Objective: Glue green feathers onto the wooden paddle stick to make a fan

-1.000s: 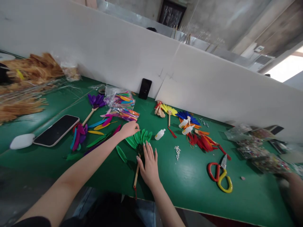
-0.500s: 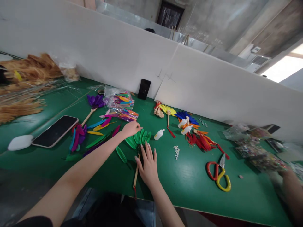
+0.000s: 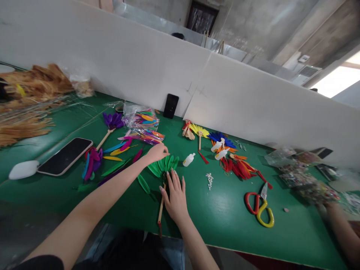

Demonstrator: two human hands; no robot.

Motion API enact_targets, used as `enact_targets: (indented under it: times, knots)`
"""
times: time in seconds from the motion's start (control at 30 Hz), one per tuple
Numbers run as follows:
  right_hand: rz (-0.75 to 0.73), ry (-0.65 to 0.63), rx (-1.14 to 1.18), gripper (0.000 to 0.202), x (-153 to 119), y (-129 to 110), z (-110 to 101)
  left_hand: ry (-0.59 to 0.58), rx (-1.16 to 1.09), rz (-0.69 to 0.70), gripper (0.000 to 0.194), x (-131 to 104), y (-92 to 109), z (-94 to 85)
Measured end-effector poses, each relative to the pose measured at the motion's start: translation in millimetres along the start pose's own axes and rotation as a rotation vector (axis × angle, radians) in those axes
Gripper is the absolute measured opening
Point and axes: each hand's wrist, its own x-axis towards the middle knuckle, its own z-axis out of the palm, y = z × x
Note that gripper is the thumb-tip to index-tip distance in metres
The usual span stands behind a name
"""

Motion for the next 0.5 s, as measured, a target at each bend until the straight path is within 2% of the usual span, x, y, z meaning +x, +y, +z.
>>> enact_targets:
  times: [0.5]
  knots:
    - [-0.024, 0.011, 0.025, 0.055, 0.3, -0.5, -1.6, 0.015, 0.013, -0.037, 0.015, -5.4, -5.5, 4.3]
